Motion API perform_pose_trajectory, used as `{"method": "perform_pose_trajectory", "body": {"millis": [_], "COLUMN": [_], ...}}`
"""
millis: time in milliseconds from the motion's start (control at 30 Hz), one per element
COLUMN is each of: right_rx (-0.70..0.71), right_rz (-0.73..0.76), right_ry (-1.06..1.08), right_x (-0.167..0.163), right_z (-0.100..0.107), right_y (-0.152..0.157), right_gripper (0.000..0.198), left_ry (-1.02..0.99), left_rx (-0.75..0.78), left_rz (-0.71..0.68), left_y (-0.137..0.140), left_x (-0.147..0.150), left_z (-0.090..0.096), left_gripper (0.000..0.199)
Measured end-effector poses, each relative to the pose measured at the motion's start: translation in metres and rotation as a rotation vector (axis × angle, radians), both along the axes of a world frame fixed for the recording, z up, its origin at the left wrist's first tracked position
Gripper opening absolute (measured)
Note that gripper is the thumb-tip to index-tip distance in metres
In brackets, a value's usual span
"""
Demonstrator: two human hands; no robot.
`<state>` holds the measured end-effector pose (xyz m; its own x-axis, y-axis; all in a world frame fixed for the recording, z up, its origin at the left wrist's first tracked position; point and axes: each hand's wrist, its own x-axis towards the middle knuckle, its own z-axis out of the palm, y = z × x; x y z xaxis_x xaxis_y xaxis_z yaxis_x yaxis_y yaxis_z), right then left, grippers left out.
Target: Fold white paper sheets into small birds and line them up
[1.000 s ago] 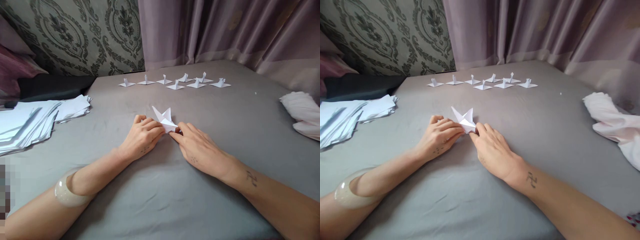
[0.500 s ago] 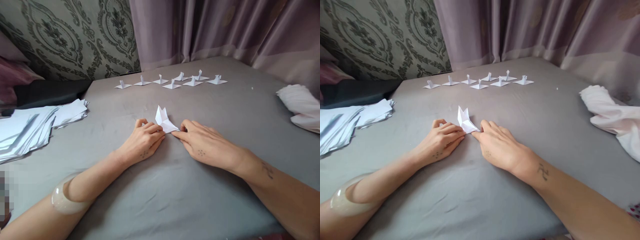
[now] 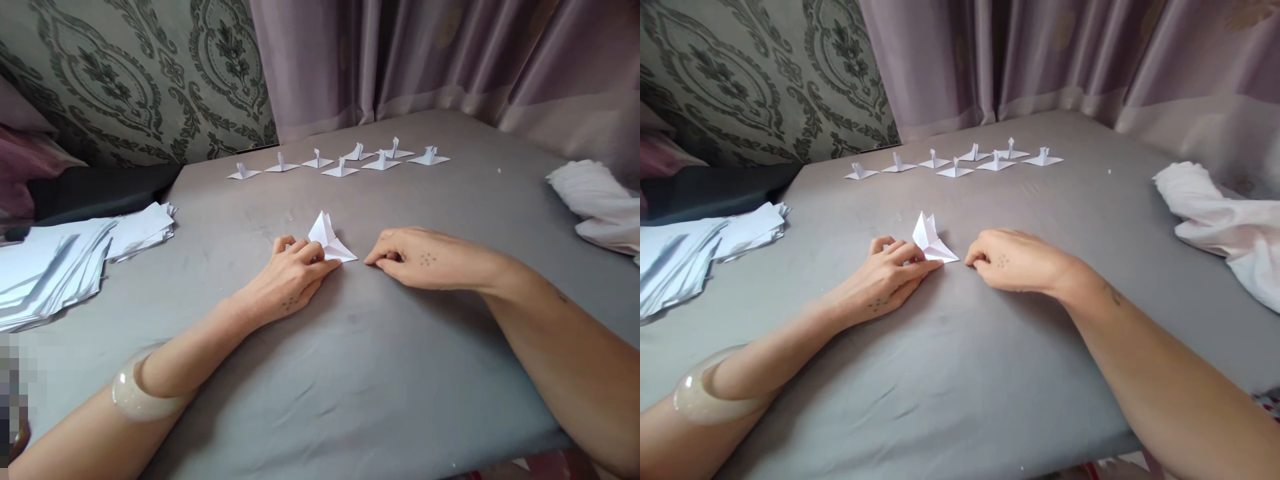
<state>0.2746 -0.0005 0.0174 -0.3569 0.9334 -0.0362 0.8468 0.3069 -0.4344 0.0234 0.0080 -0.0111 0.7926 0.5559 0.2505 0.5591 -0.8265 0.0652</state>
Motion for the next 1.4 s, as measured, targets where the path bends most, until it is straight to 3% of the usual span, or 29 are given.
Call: {"method": "perform_pose_trajectory", "body": {"millis": [100,200,433,533,733,1000,1133,1200,1400], "right_rx": [-0.193,-0.225,-0.059,0.009,0.089,0.113,0.011,-0.032,0.138], "right_rz": [0.072,0.035,-0.081,-0.132,-0.077,-0.069,-0.104,-0.126,-0.297], "right_ry": [0.011,0.005,0.221,0.210,0.224,0.412,0.597,0.731,1.027], "right_x": [0.003,0.002,-0.026,-0.038,-0.046,-0.056,-0.060,-0.060,-0.046], "right_z": [0.002,0.003,-0.010,-0.018,-0.023,-0.022,-0.017,-0.012,-0.005], "right_y": [0.009,0.012,0.006,0.002,-0.003,-0.004,0.002,0.004,0.011], "right_gripper": [0.028,0.028,0.020,0.019,0.017,0.018,0.023,0.030,0.042], "left_ry": [0.011,0.037,-0.042,-0.085,-0.190,-0.191,-0.325,-0.487,-1.277], "left_rx": [0.003,0.000,0.079,0.119,0.261,0.216,0.122,0.012,-0.778], "left_rz": [-0.002,0.006,0.014,0.010,0.148,0.081,0.084,0.129,0.509], "left_y": [0.001,0.001,0.003,0.006,0.009,0.012,0.011,0.011,0.007], "left_x": [0.001,0.004,0.004,0.001,-0.003,-0.006,-0.004,-0.002,0.001], "left_z": [0.000,0.001,-0.004,-0.005,-0.004,-0.003,0.001,0.003,0.010], "left_gripper": [0.037,0.039,0.033,0.028,0.025,0.021,0.022,0.020,0.026]}}
